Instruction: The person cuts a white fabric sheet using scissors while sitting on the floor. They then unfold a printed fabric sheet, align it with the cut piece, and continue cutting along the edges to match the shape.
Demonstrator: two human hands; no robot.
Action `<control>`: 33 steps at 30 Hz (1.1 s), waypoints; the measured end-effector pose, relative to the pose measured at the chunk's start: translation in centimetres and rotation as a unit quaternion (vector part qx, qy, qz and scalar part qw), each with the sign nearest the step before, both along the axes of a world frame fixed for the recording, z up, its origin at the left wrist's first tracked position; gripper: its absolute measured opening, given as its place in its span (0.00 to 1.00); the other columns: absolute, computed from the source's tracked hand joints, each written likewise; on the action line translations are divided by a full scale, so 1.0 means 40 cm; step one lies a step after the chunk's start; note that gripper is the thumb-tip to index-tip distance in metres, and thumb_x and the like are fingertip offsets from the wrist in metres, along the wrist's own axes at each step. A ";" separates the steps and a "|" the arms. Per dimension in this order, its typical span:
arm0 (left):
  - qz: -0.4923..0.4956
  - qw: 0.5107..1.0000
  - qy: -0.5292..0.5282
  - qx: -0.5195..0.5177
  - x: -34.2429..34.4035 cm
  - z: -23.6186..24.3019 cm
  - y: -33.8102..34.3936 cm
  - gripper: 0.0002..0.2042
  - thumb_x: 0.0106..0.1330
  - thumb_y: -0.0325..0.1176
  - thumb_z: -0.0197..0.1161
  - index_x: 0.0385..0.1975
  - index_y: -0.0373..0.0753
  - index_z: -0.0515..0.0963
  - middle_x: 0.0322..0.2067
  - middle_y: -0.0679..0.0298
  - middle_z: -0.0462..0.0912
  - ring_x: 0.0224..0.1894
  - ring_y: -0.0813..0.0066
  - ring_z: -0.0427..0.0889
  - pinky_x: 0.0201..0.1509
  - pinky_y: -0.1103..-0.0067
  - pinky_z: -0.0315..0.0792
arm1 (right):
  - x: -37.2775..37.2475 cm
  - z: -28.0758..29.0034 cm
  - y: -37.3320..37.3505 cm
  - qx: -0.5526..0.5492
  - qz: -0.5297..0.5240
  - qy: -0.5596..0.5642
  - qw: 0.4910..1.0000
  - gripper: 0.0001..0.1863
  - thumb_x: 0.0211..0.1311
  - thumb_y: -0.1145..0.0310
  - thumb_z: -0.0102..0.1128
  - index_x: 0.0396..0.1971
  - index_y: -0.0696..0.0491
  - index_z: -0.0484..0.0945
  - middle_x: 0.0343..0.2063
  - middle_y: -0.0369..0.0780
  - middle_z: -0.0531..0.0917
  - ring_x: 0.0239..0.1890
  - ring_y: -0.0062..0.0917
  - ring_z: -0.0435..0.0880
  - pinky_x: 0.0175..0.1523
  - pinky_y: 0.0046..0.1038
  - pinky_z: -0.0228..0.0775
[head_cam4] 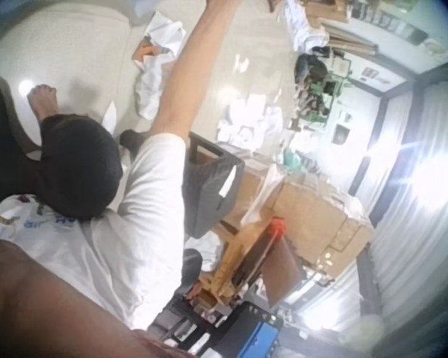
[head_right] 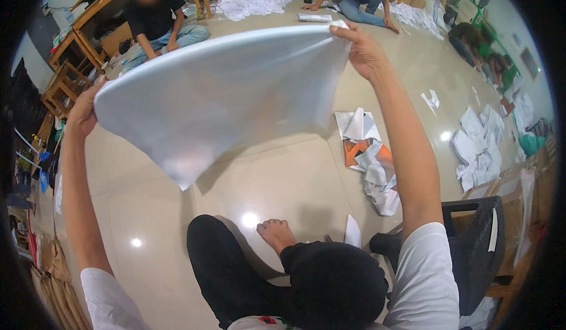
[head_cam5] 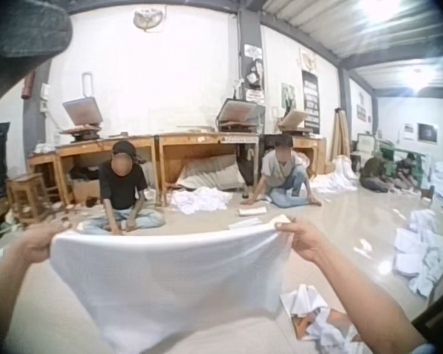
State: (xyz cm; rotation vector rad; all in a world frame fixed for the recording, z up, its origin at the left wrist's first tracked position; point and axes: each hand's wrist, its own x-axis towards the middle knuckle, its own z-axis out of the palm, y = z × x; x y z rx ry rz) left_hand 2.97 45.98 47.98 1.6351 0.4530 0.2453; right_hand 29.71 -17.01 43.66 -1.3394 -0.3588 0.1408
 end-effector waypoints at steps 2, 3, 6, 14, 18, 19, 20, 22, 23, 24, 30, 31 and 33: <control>0.046 0.997 -0.055 0.029 -0.044 0.006 -0.114 0.25 0.80 0.48 0.66 0.66 0.34 0.77 0.52 0.58 0.86 0.49 0.74 0.86 0.55 0.78 0.80 | -0.055 0.010 -0.031 -0.057 -0.023 -0.044 0.997 0.33 0.64 0.67 0.77 0.66 0.57 0.73 0.51 0.41 0.86 0.60 0.25 0.80 0.70 0.33 0.64; 0.056 0.994 -0.056 0.078 -0.071 -0.001 -0.138 0.25 0.80 0.46 0.66 0.67 0.34 0.76 0.52 0.58 0.85 0.49 0.75 0.85 0.55 0.79 0.80 | -0.088 -0.004 -0.047 -0.081 -0.032 -0.067 0.994 0.36 0.63 0.67 0.77 0.68 0.57 0.72 0.52 0.41 0.86 0.62 0.25 0.79 0.72 0.32 0.61; 0.069 0.973 -0.054 0.214 -0.150 -0.063 -0.169 0.24 0.81 0.42 0.65 0.69 0.35 0.74 0.51 0.59 0.83 0.48 0.80 0.83 0.54 0.81 0.77 | -0.154 -0.102 -0.112 -0.085 -0.005 -0.073 0.994 0.36 0.62 0.69 0.78 0.68 0.58 0.72 0.51 0.41 0.87 0.57 0.24 0.82 0.69 0.31 0.65; 0.063 0.949 -0.058 0.304 -0.221 -0.617 -0.212 0.25 0.78 0.31 0.67 0.70 0.35 0.67 0.43 0.64 0.81 0.39 0.83 0.74 0.46 0.83 0.71 | -0.338 -0.548 -0.174 -0.186 0.002 0.148 0.971 0.25 0.60 0.79 0.76 0.58 0.56 0.80 0.41 0.33 0.88 0.40 0.15 0.86 0.46 0.18 0.76; 0.030 0.968 0.056 0.241 -0.250 -0.922 -0.207 0.25 0.77 0.27 0.67 0.70 0.35 0.66 0.40 0.59 0.83 0.35 0.77 0.74 0.39 0.78 0.71 | -0.378 -0.828 -0.171 -0.224 -0.007 0.192 0.955 0.21 0.57 0.74 0.80 0.50 0.56 0.83 0.35 0.32 0.87 0.36 0.17 0.84 0.41 0.20 0.75; 0.028 0.968 0.061 0.242 -0.268 -0.989 -0.201 0.25 0.77 0.27 0.66 0.69 0.35 0.66 0.40 0.58 0.83 0.36 0.77 0.75 0.39 0.78 0.71 | -0.382 -0.887 -0.165 -0.251 0.001 0.212 0.944 0.21 0.57 0.72 0.82 0.49 0.56 0.83 0.35 0.32 0.87 0.36 0.17 0.85 0.41 0.21 0.75; 0.026 0.967 0.064 0.243 -0.284 -1.044 -0.194 0.24 0.77 0.27 0.66 0.69 0.35 0.66 0.40 0.57 0.83 0.36 0.76 0.76 0.40 0.78 0.72 | -0.381 -0.931 -0.156 -0.277 0.010 0.230 0.933 0.21 0.56 0.70 0.83 0.48 0.56 0.84 0.35 0.32 0.87 0.36 0.17 0.85 0.40 0.21 0.75; 0.038 0.971 0.084 0.221 -0.295 -1.104 -0.222 0.24 0.77 0.28 0.66 0.69 0.35 0.65 0.40 0.55 0.84 0.37 0.74 0.78 0.43 0.77 0.74 | -0.383 -0.990 -0.170 -0.351 -0.033 0.207 0.912 0.22 0.54 0.65 0.85 0.45 0.56 0.84 0.35 0.36 0.88 0.37 0.23 0.87 0.42 0.25 0.78; 0.057 0.972 0.103 0.205 -0.302 -1.128 -0.247 0.25 0.77 0.29 0.67 0.69 0.35 0.65 0.40 0.55 0.84 0.38 0.74 0.79 0.44 0.76 0.75 | -0.390 -1.013 -0.173 -0.387 -0.052 0.198 0.899 0.23 0.53 0.63 0.86 0.44 0.56 0.84 0.35 0.38 0.88 0.37 0.26 0.89 0.43 0.27 0.79; 0.075 0.970 0.124 0.193 -0.304 -1.134 -0.272 0.25 0.77 0.30 0.67 0.68 0.35 0.65 0.41 0.54 0.84 0.39 0.73 0.80 0.45 0.75 0.76 | -0.403 -1.012 -0.150 -0.447 -0.072 0.158 0.877 0.24 0.52 0.63 0.86 0.45 0.57 0.83 0.35 0.40 0.88 0.38 0.28 0.89 0.44 0.28 0.79; 0.149 0.921 0.132 0.335 -0.315 -1.169 -0.256 0.26 0.71 0.39 0.75 0.60 0.32 0.71 0.43 0.50 0.86 0.43 0.53 0.85 0.55 0.64 0.79 | -0.394 -1.030 -0.071 -0.524 -0.121 -0.001 0.843 0.30 0.49 0.55 0.86 0.46 0.58 0.82 0.40 0.48 0.89 0.45 0.41 0.90 0.51 0.37 0.80; 0.139 0.920 0.116 0.348 -0.324 -1.172 -0.253 0.25 0.70 0.40 0.75 0.58 0.32 0.73 0.42 0.50 0.86 0.43 0.51 0.85 0.55 0.63 0.79 | -0.388 -1.029 -0.083 -0.514 -0.130 -0.010 0.848 0.30 0.50 0.55 0.85 0.46 0.56 0.82 0.42 0.48 0.90 0.48 0.43 0.90 0.53 0.39 0.80; 0.068 0.920 0.180 0.342 -0.365 -1.161 -0.278 0.24 0.69 0.39 0.76 0.56 0.32 0.75 0.41 0.50 0.87 0.43 0.52 0.86 0.53 0.63 0.79 | -0.402 -1.021 -0.117 -0.554 -0.127 -0.005 0.823 0.29 0.49 0.55 0.85 0.46 0.55 0.82 0.43 0.47 0.90 0.49 0.45 0.90 0.54 0.41 0.80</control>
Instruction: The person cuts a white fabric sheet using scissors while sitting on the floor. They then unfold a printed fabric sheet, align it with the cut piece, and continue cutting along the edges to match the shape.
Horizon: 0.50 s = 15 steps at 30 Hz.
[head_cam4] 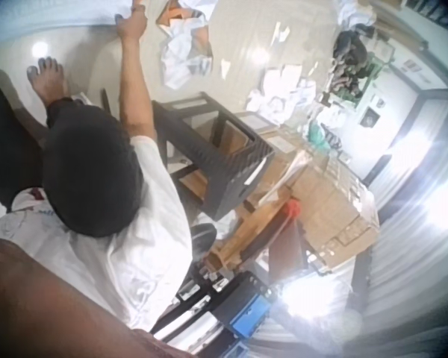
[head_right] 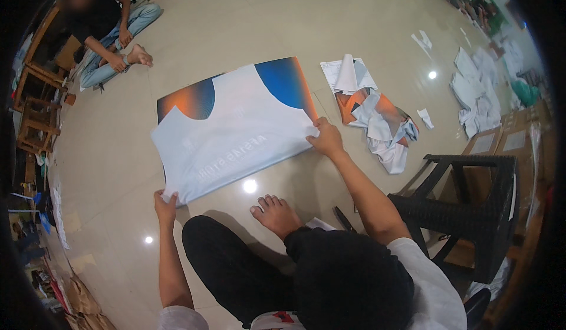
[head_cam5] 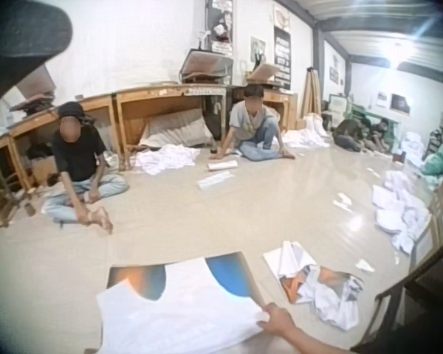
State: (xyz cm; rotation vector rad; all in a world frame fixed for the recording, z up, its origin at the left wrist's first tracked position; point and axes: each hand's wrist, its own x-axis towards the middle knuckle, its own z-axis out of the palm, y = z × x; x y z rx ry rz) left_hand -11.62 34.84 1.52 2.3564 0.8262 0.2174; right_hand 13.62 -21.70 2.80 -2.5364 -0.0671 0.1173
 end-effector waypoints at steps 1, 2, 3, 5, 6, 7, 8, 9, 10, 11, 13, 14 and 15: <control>-0.020 0.999 0.043 -0.010 -0.024 0.013 -0.011 0.23 0.68 0.39 0.77 0.54 0.32 0.76 0.40 0.49 0.87 0.43 0.53 0.87 0.53 0.63 0.80 | -0.014 0.015 -0.020 -0.052 0.001 0.022 0.998 0.28 0.49 0.55 0.85 0.45 0.54 0.82 0.43 0.47 0.90 0.49 0.44 0.90 0.54 0.41 0.79; -0.023 0.994 0.100 -0.037 -0.040 0.039 -0.019 0.23 0.67 0.39 0.77 0.54 0.32 0.76 0.39 0.49 0.87 0.43 0.53 0.87 0.52 0.63 0.80 | -0.023 0.045 -0.024 -0.100 0.005 0.042 0.994 0.28 0.49 0.55 0.85 0.44 0.54 0.82 0.42 0.46 0.90 0.48 0.44 0.90 0.53 0.41 0.79; -0.025 0.985 0.159 -0.066 -0.058 0.061 -0.028 0.23 0.67 0.38 0.77 0.53 0.32 0.77 0.39 0.48 0.87 0.43 0.52 0.88 0.52 0.63 0.80 | -0.030 0.077 -0.016 -0.148 0.008 0.073 0.986 0.26 0.50 0.57 0.84 0.44 0.54 0.82 0.41 0.45 0.90 0.47 0.45 0.90 0.53 0.42 0.79; -0.018 0.976 0.204 -0.071 -0.060 0.101 -0.060 0.22 0.67 0.37 0.76 0.53 0.32 0.77 0.40 0.47 0.87 0.43 0.51 0.88 0.51 0.62 0.81 | -0.036 0.129 -0.001 -0.250 0.013 0.135 0.959 0.21 0.53 0.59 0.81 0.42 0.53 0.82 0.41 0.44 0.90 0.46 0.46 0.89 0.53 0.44 0.78; -0.009 0.982 0.185 -0.046 -0.018 0.130 -0.082 0.22 0.67 0.37 0.76 0.54 0.32 0.77 0.42 0.46 0.87 0.44 0.50 0.88 0.52 0.62 0.81 | -0.022 0.124 -0.003 -0.226 0.026 0.069 0.971 0.20 0.54 0.60 0.80 0.42 0.53 0.83 0.41 0.44 0.90 0.45 0.46 0.89 0.52 0.44 0.78; 0.000 0.986 0.167 -0.022 0.026 0.142 -0.096 0.22 0.68 0.36 0.75 0.56 0.32 0.77 0.44 0.45 0.87 0.45 0.49 0.88 0.52 0.62 0.81 | -0.002 0.106 -0.002 -0.202 0.040 0.003 0.978 0.19 0.55 0.61 0.79 0.42 0.54 0.83 0.40 0.45 0.90 0.45 0.46 0.88 0.51 0.44 0.78; -0.021 0.994 0.102 0.017 0.059 0.132 -0.072 0.22 0.69 0.36 0.74 0.57 0.32 0.77 0.46 0.45 0.86 0.47 0.49 0.88 0.54 0.61 0.80 | 0.029 0.089 0.024 -0.169 0.059 -0.066 0.982 0.18 0.57 0.62 0.78 0.43 0.55 0.84 0.40 0.45 0.90 0.44 0.47 0.88 0.51 0.44 0.78; -0.039 0.997 0.039 0.057 0.088 0.098 -0.027 0.21 0.70 0.35 0.73 0.58 0.32 0.76 0.48 0.46 0.85 0.49 0.49 0.87 0.56 0.61 0.80 | 0.069 0.081 0.076 -0.082 0.083 -0.050 0.992 0.18 0.58 0.63 0.77 0.44 0.56 0.84 0.39 0.45 0.89 0.45 0.47 0.87 0.51 0.44 0.78; -0.061 0.993 -0.023 0.093 0.123 0.069 0.000 0.21 0.71 0.35 0.72 0.59 0.32 0.76 0.50 0.46 0.84 0.51 0.48 0.86 0.58 0.60 0.79 | 0.112 0.073 0.130 0.001 0.105 -0.030 0.994 0.17 0.60 0.63 0.76 0.45 0.57 0.84 0.38 0.46 0.88 0.45 0.47 0.87 0.51 0.44 0.78; -0.081 0.989 -0.023 0.120 0.179 0.055 0.004 0.21 0.72 0.34 0.71 0.60 0.33 0.76 0.52 0.46 0.83 0.54 0.48 0.84 0.60 0.60 0.78 | 0.152 0.056 0.174 0.007 0.103 -0.042 0.994 0.19 0.60 0.63 0.76 0.46 0.58 0.84 0.38 0.47 0.88 0.47 0.47 0.87 0.51 0.44 0.78; -0.104 0.981 -0.038 0.161 0.286 0.047 0.015 0.21 0.72 0.33 0.70 0.62 0.34 0.76 0.53 0.47 0.82 0.56 0.49 0.82 0.63 0.60 0.76 | 0.233 0.044 0.278 0.013 0.099 -0.061 0.993 0.20 0.61 0.63 0.76 0.50 0.58 0.84 0.40 0.48 0.86 0.49 0.47 0.86 0.53 0.44 0.78; -0.109 0.977 -0.051 0.177 0.325 0.048 0.026 0.21 0.71 0.33 0.71 0.61 0.36 0.77 0.52 0.49 0.83 0.57 0.49 0.82 0.63 0.60 0.76 | 0.269 0.045 0.330 0.013 0.096 -0.067 0.993 0.21 0.62 0.64 0.76 0.51 0.58 0.84 0.42 0.49 0.85 0.51 0.48 0.85 0.54 0.44 0.78; -0.116 0.973 -0.066 0.190 0.367 0.048 0.034 0.20 0.71 0.33 0.72 0.60 0.37 0.78 0.51 0.50 0.83 0.57 0.50 0.82 0.63 0.60 0.76 | 0.312 0.040 0.371 0.013 0.093 -0.081 0.992 0.22 0.63 0.63 0.76 0.54 0.57 0.84 0.46 0.50 0.84 0.52 0.47 0.85 0.56 0.44 0.78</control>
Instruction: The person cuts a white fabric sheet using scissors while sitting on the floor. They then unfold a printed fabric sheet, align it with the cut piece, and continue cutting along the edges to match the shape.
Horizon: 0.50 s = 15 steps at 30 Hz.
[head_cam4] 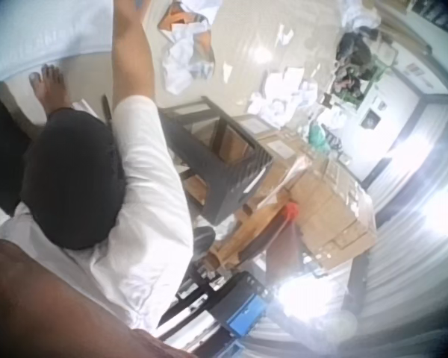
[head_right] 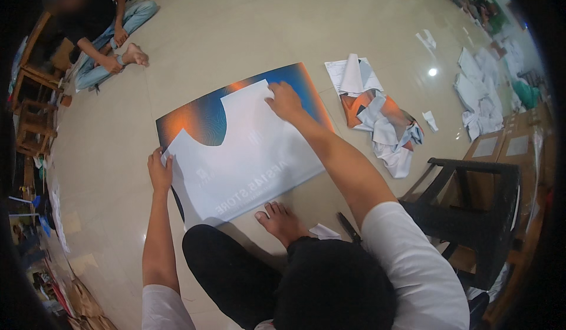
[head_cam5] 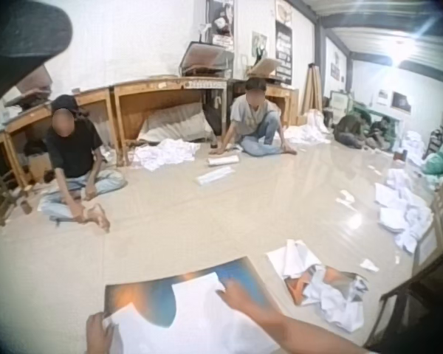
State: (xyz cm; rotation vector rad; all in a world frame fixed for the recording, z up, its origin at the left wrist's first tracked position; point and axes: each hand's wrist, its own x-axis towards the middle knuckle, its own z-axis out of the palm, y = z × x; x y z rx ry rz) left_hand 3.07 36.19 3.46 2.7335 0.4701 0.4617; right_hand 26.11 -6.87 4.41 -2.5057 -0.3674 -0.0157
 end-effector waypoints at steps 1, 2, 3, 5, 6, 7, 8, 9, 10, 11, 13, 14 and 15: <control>-0.027 1.000 0.009 -0.010 0.041 0.001 0.001 0.19 0.70 0.33 0.72 0.58 0.38 0.80 0.50 0.52 0.84 0.56 0.50 0.82 0.63 0.59 0.75 | 0.041 -0.008 0.020 -0.002 -0.004 -0.014 1.000 0.23 0.64 0.63 0.75 0.57 0.56 0.84 0.49 0.50 0.83 0.53 0.47 0.85 0.58 0.44 0.78; -0.052 0.998 0.023 -0.020 0.066 0.002 0.007 0.17 0.70 0.33 0.73 0.56 0.39 0.81 0.49 0.53 0.84 0.55 0.51 0.82 0.62 0.59 0.75 | 0.067 -0.016 0.032 -0.012 -0.004 -0.009 1.000 0.23 0.65 0.63 0.75 0.58 0.54 0.84 0.50 0.50 0.82 0.54 0.46 0.84 0.59 0.44 0.78; -0.074 0.996 0.038 -0.029 0.079 0.006 0.014 0.16 0.69 0.33 0.74 0.54 0.40 0.82 0.48 0.55 0.84 0.55 0.51 0.82 0.62 0.59 0.75 | 0.089 -0.020 0.048 -0.020 -0.002 -0.003 1.000 0.24 0.66 0.63 0.75 0.59 0.53 0.84 0.51 0.50 0.82 0.55 0.45 0.84 0.60 0.44 0.78; -0.071 0.995 0.064 -0.027 0.106 0.010 0.005 0.13 0.68 0.33 0.74 0.49 0.40 0.84 0.47 0.57 0.84 0.53 0.53 0.82 0.60 0.58 0.75 | 0.109 -0.039 0.063 -0.022 -0.018 -0.002 1.000 0.19 0.67 0.62 0.74 0.55 0.52 0.85 0.52 0.47 0.82 0.56 0.42 0.84 0.59 0.44 0.78; -0.067 0.995 0.075 -0.023 0.113 0.011 0.009 0.11 0.68 0.33 0.75 0.47 0.41 0.84 0.46 0.59 0.84 0.53 0.54 0.82 0.59 0.58 0.75 | 0.114 -0.044 0.072 -0.011 -0.010 0.009 1.000 0.17 0.68 0.62 0.74 0.52 0.52 0.86 0.51 0.47 0.82 0.55 0.41 0.84 0.59 0.44 0.78; -0.073 0.995 0.071 -0.014 0.119 0.014 0.014 0.10 0.68 0.32 0.74 0.46 0.41 0.84 0.45 0.60 0.84 0.53 0.55 0.82 0.59 0.59 0.74 | 0.122 -0.045 0.073 0.000 -0.003 0.020 1.000 0.15 0.68 0.62 0.74 0.49 0.52 0.86 0.50 0.46 0.82 0.55 0.41 0.84 0.59 0.44 0.78; -0.079 0.995 0.068 -0.005 0.119 0.011 0.020 0.09 0.68 0.32 0.74 0.44 0.40 0.84 0.45 0.60 0.84 0.52 0.55 0.82 0.59 0.60 0.74 | 0.121 -0.047 0.075 0.012 0.005 0.033 0.999 0.13 0.68 0.62 0.74 0.47 0.53 0.86 0.49 0.45 0.82 0.54 0.40 0.84 0.58 0.44 0.78; -0.085 0.994 0.065 0.004 0.118 0.008 0.022 0.08 0.68 0.32 0.74 0.43 0.40 0.83 0.45 0.61 0.84 0.52 0.56 0.82 0.58 0.60 0.74 | 0.119 -0.050 0.078 0.020 0.007 0.031 0.999 0.12 0.68 0.63 0.74 0.44 0.53 0.85 0.48 0.45 0.82 0.53 0.40 0.84 0.58 0.43 0.78; -0.078 0.994 0.074 0.007 0.117 0.003 0.020 0.08 0.70 0.31 0.73 0.43 0.40 0.83 0.45 0.61 0.84 0.52 0.57 0.82 0.59 0.61 0.73 | 0.115 -0.052 0.078 0.029 0.009 0.029 0.999 0.11 0.69 0.63 0.73 0.42 0.53 0.85 0.48 0.44 0.83 0.52 0.39 0.84 0.57 0.42 0.78; -0.073 0.994 0.081 0.009 0.124 0.005 0.015 0.07 0.71 0.31 0.72 0.44 0.40 0.82 0.45 0.61 0.85 0.52 0.57 0.82 0.60 0.62 0.72 | 0.116 -0.049 0.075 0.037 0.009 0.024 0.999 0.10 0.69 0.63 0.73 0.40 0.54 0.84 0.47 0.43 0.83 0.51 0.39 0.84 0.56 0.41 0.77; -0.075 0.994 0.083 0.009 0.128 0.007 -0.002 0.07 0.73 0.31 0.69 0.45 0.39 0.80 0.46 0.61 0.85 0.52 0.57 0.82 0.62 0.63 0.71 | 0.108 -0.044 0.056 0.016 0.042 -0.054 0.998 0.10 0.70 0.64 0.72 0.41 0.54 0.83 0.44 0.43 0.83 0.47 0.39 0.85 0.53 0.40 0.78; -0.080 0.994 0.077 0.010 0.126 0.013 -0.004 0.07 0.75 0.31 0.68 0.46 0.38 0.79 0.46 0.61 0.85 0.52 0.58 0.82 0.63 0.63 0.70 | 0.104 -0.037 0.053 0.007 0.060 -0.094 0.994 0.09 0.71 0.65 0.71 0.41 0.54 0.83 0.42 0.43 0.84 0.45 0.40 0.85 0.52 0.39 0.78; -0.085 0.994 0.071 0.011 0.126 0.018 -0.006 0.07 0.76 0.30 0.66 0.47 0.38 0.79 0.46 0.60 0.86 0.52 0.58 0.82 0.64 0.63 0.69 | 0.093 -0.031 0.047 0.057 0.034 -0.069 0.995 0.09 0.72 0.65 0.70 0.42 0.55 0.82 0.41 0.44 0.84 0.43 0.40 0.86 0.50 0.39 0.78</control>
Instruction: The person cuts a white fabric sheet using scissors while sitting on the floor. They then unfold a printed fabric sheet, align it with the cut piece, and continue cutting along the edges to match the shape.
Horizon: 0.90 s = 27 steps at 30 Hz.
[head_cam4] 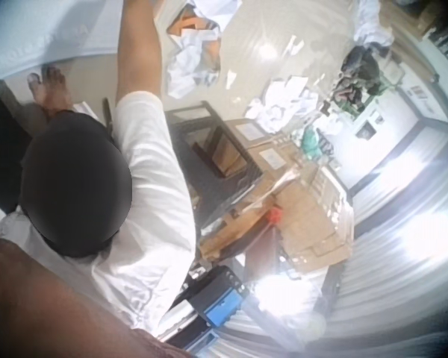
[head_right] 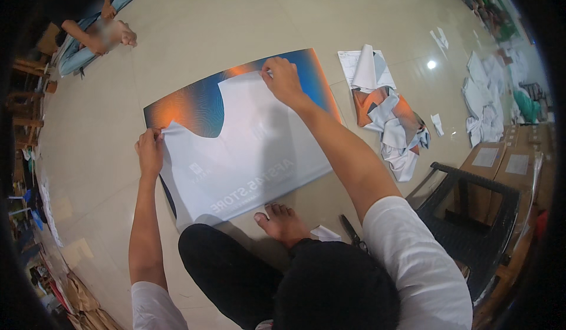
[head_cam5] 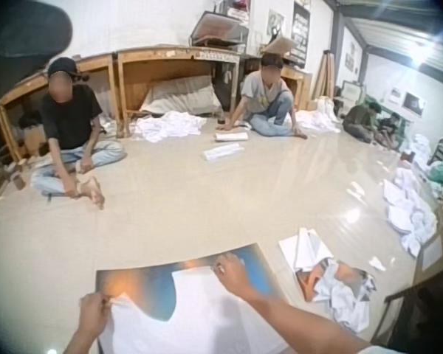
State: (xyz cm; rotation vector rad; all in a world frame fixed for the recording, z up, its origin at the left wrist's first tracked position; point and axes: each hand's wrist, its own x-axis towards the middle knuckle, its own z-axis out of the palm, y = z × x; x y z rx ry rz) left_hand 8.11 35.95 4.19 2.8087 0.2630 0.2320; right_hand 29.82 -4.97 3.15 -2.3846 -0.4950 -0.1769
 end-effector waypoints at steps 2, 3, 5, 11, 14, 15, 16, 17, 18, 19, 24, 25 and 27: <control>0.001 1.000 -0.008 0.008 0.015 0.019 0.001 0.06 0.78 0.31 0.64 0.48 0.37 0.77 0.46 0.58 0.86 0.52 0.57 0.82 0.66 0.62 0.68 | -0.028 0.020 -0.017 0.099 -0.040 0.054 0.993 0.10 0.74 0.65 0.68 0.43 0.56 0.80 0.38 0.45 0.86 0.40 0.42 0.87 0.48 0.40 0.78; 0.004 1.000 -0.011 0.013 0.019 0.033 0.002 0.06 0.79 0.31 0.62 0.48 0.36 0.76 0.46 0.57 0.86 0.52 0.56 0.82 0.66 0.62 0.67 | -0.040 0.039 -0.028 0.111 -0.054 0.048 0.991 0.10 0.75 0.65 0.67 0.44 0.56 0.80 0.38 0.47 0.87 0.40 0.44 0.87 0.47 0.41 0.78; -0.006 1.000 -0.018 0.009 0.062 0.067 0.003 0.06 0.79 0.30 0.61 0.48 0.36 0.76 0.47 0.55 0.86 0.51 0.53 0.83 0.64 0.60 0.70 | -0.056 0.076 -0.062 0.134 -0.081 0.036 0.987 0.09 0.76 0.66 0.65 0.45 0.55 0.79 0.39 0.50 0.89 0.41 0.49 0.89 0.46 0.45 0.78; -0.066 0.996 -0.027 -0.055 0.269 0.044 -0.029 0.06 0.78 0.29 0.60 0.50 0.38 0.76 0.50 0.51 0.86 0.47 0.44 0.86 0.51 0.58 0.79 | 0.080 0.029 -0.179 0.050 -0.080 -0.009 0.996 0.09 0.76 0.65 0.63 0.47 0.54 0.80 0.43 0.50 0.90 0.47 0.49 0.90 0.52 0.45 0.80; -0.084 0.995 -0.012 -0.048 0.318 0.030 -0.004 0.06 0.77 0.28 0.60 0.50 0.40 0.76 0.51 0.52 0.86 0.45 0.43 0.87 0.48 0.58 0.80 | 0.109 0.020 -0.142 0.034 -0.078 0.037 0.996 0.10 0.76 0.64 0.63 0.47 0.54 0.80 0.44 0.50 0.90 0.47 0.49 0.89 0.53 0.45 0.79; -0.088 0.995 -0.008 -0.051 0.328 0.029 -0.007 0.06 0.77 0.28 0.60 0.50 0.40 0.76 0.51 0.53 0.86 0.45 0.43 0.87 0.48 0.59 0.80 | 0.115 0.014 -0.138 0.032 -0.075 0.037 0.996 0.10 0.76 0.64 0.63 0.48 0.54 0.80 0.44 0.51 0.90 0.47 0.49 0.89 0.54 0.44 0.79; -0.086 0.995 0.002 -0.058 0.335 0.028 -0.010 0.07 0.77 0.28 0.60 0.51 0.40 0.77 0.52 0.53 0.86 0.47 0.44 0.87 0.50 0.59 0.80 | 0.121 0.008 -0.134 0.030 -0.072 0.037 0.996 0.10 0.76 0.64 0.63 0.49 0.54 0.80 0.44 0.51 0.90 0.46 0.49 0.89 0.54 0.44 0.79; -0.085 0.994 0.012 -0.065 0.343 0.030 -0.013 0.08 0.77 0.28 0.61 0.51 0.40 0.77 0.52 0.54 0.86 0.48 0.46 0.86 0.52 0.59 0.79 | 0.128 -0.001 -0.138 0.029 -0.070 0.035 0.997 0.10 0.76 0.64 0.63 0.49 0.54 0.80 0.44 0.52 0.90 0.46 0.49 0.89 0.55 0.44 0.79; -0.084 0.994 0.021 -0.072 0.346 0.029 -0.019 0.08 0.77 0.28 0.61 0.52 0.41 0.77 0.53 0.55 0.86 0.50 0.47 0.86 0.55 0.58 0.78 | 0.134 -0.009 -0.144 0.030 -0.080 0.041 0.995 0.12 0.75 0.64 0.64 0.51 0.55 0.80 0.44 0.52 0.89 0.46 0.48 0.89 0.55 0.43 0.79; -0.069 0.996 0.003 -0.060 0.343 0.024 -0.026 0.10 0.77 0.29 0.62 0.54 0.40 0.77 0.54 0.54 0.86 0.53 0.48 0.85 0.57 0.58 0.77 | 0.137 -0.016 -0.150 0.032 -0.090 0.046 0.994 0.14 0.75 0.64 0.65 0.52 0.55 0.80 0.44 0.52 0.89 0.45 0.47 0.89 0.56 0.43 0.79; 0.019 0.991 -0.128 -0.023 0.234 -0.020 -0.021 0.18 0.76 0.32 0.65 0.62 0.35 0.76 0.59 0.50 0.82 0.65 0.49 0.77 0.68 0.57 0.69 | 0.100 -0.028 -0.137 0.074 -0.117 0.076 0.988 0.27 0.68 0.62 0.74 0.60 0.60 0.77 0.41 0.48 0.87 0.44 0.38 0.89 0.56 0.37 0.79; 0.035 0.993 -0.107 -0.036 0.197 -0.025 -0.031 0.18 0.76 0.32 0.65 0.62 0.34 0.76 0.60 0.49 0.81 0.65 0.47 0.77 0.68 0.58 0.70 | 0.095 -0.030 -0.143 0.065 -0.110 0.062 0.990 0.29 0.66 0.62 0.75 0.62 0.61 0.77 0.40 0.46 0.87 0.43 0.36 0.88 0.55 0.36 0.80; 0.069 0.994 -0.064 -0.055 0.120 -0.017 -0.048 0.20 0.76 0.33 0.65 0.64 0.33 0.75 0.62 0.47 0.79 0.66 0.45 0.76 0.69 0.59 0.70 | 0.087 -0.014 -0.121 0.063 -0.105 0.079 0.989 0.30 0.64 0.66 0.75 0.63 0.61 0.76 0.38 0.42 0.85 0.42 0.30 0.85 0.52 0.31 0.78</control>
